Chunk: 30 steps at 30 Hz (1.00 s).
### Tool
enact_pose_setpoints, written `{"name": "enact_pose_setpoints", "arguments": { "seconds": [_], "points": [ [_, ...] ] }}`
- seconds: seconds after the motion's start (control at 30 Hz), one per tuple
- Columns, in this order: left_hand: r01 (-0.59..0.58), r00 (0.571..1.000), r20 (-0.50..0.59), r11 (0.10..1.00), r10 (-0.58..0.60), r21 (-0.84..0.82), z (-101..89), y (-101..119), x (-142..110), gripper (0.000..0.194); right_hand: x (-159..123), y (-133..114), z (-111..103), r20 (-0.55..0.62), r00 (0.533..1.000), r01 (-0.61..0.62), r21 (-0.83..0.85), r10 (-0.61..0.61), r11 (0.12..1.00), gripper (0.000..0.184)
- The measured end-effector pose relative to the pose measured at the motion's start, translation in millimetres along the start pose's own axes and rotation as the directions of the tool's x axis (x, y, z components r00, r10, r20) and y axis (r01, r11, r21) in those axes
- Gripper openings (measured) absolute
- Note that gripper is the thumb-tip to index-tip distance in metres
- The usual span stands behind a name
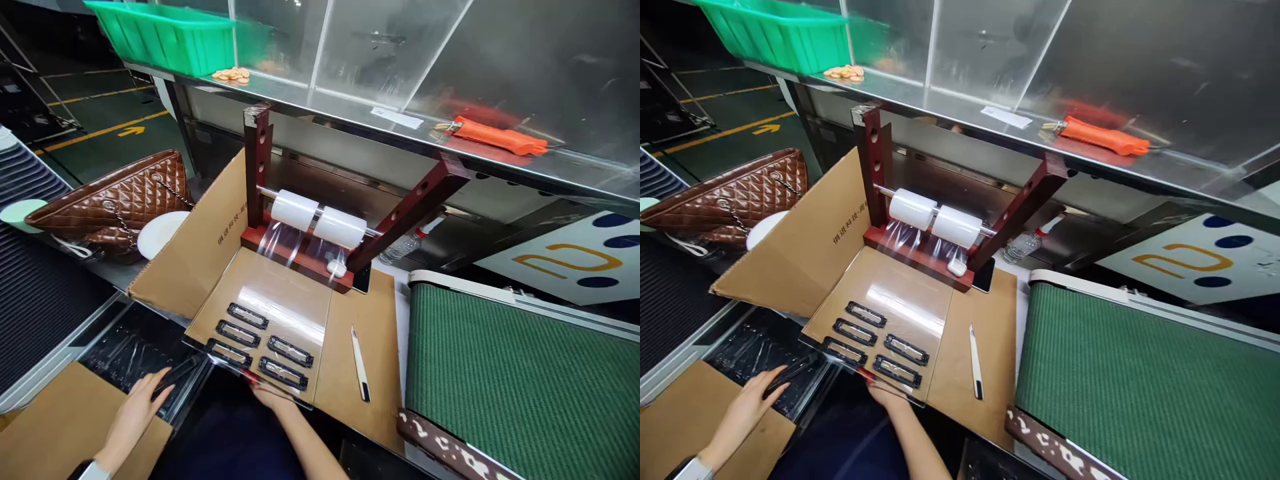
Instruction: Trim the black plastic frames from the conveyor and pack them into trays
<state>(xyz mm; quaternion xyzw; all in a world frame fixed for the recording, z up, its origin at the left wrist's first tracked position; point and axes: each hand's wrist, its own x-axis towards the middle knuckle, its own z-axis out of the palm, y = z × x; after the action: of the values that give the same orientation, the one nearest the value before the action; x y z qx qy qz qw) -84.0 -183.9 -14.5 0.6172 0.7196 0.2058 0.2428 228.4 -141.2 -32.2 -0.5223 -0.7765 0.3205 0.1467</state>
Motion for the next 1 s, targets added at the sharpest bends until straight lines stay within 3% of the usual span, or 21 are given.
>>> {"name": "enact_pose_setpoints", "arguments": {
  "seconds": [0.13, 0.3, 0.47, 0.57, 0.63, 0.67, 0.7, 0.77, 0.8, 0.83, 0.87, 0.93, 1.0],
  "points": [
    [-0.145, 0.988, 0.074, 0.982, 0.136, 0.125, 19.9, -23.8, 32.4, 0.054, -15.6, -4.3, 0.6, 0.145, 0.989, 0.002, 0.132, -0.021, 0.991, 0.035],
    [-0.191, 0.978, 0.109, 0.972, 0.177, 0.133, 32.5, -25.7, 59.3, 0.051, -14.5, -7.0, -3.9, 0.202, 0.979, -0.049, 0.146, 0.018, 0.988, 0.031],
    [-0.204, 0.963, 0.201, 0.973, 0.180, 0.106, 24.6, -33.8, 65.8, 0.059, -9.9, -5.7, -5.3, 0.102, 0.993, -0.068, 0.107, 0.057, 0.992, 0.029],
    [-0.183, 0.949, 0.274, 0.980, 0.155, 0.080, 18.8, -39.7, 51.0, 0.072, -15.0, -5.6, 2.3, 0.006, 0.989, -0.151, 0.061, 0.151, 0.987, 0.031],
    [-0.112, 0.919, 0.385, 0.993, 0.087, 0.044, 15.7, -34.2, 33.4, 0.078, -27.5, -7.4, 5.3, -0.036, 0.973, -0.226, 0.034, 0.227, 0.974, 0.038],
    [-0.036, 0.872, 0.489, 0.999, 0.027, 0.008, 14.0, -26.3, 23.8, 0.078, -36.7, -9.7, 3.7, -0.038, 0.967, -0.252, 0.020, 0.253, 0.968, 0.041],
    [0.119, 0.766, 0.639, 0.992, -0.069, -0.034, 12.0, -14.2, 14.7, 0.078, -47.3, -13.1, -1.4, -0.021, 0.966, -0.259, 0.005, 0.259, 0.966, 0.040],
    [0.453, 0.456, 0.881, 0.885, -0.128, -0.106, 6.3, 21.7, 2.1, 0.076, -68.9, -23.8, -23.5, 0.028, 0.980, -0.195, 0.000, 0.195, 0.981, 0.034],
    [0.546, 0.389, 0.919, 0.820, -0.068, -0.170, 2.9, 44.0, 0.0, 0.074, -77.7, -30.6, -40.5, 0.032, 0.991, -0.131, 0.008, 0.130, 0.991, 0.033],
    [0.610, 0.391, 0.920, 0.752, -0.013, -0.248, -0.5, 67.7, 1.0, 0.068, -84.0, -37.9, -60.2, 0.006, 0.999, -0.051, 0.020, 0.051, 0.998, 0.033],
    [0.653, 0.332, 0.942, 0.708, 0.052, -0.269, -3.5, 91.3, 4.9, 0.064, -87.3, -45.0, -81.2, -0.068, 0.998, 0.020, 0.019, -0.018, 1.000, 0.041],
    [0.676, 0.222, 0.962, 0.686, 0.159, -0.269, -6.8, 133.7, 18.3, 0.063, -85.7, -56.5, -120.8, -0.174, 0.974, 0.140, -0.056, -0.148, 0.989, 0.057],
    [0.657, 0.134, 0.962, 0.705, 0.239, -0.267, -6.0, 165.5, 33.4, 0.067, -78.4, -61.3, -148.9, -0.201, 0.946, 0.228, -0.139, -0.253, 0.964, 0.060]
  ]
}}
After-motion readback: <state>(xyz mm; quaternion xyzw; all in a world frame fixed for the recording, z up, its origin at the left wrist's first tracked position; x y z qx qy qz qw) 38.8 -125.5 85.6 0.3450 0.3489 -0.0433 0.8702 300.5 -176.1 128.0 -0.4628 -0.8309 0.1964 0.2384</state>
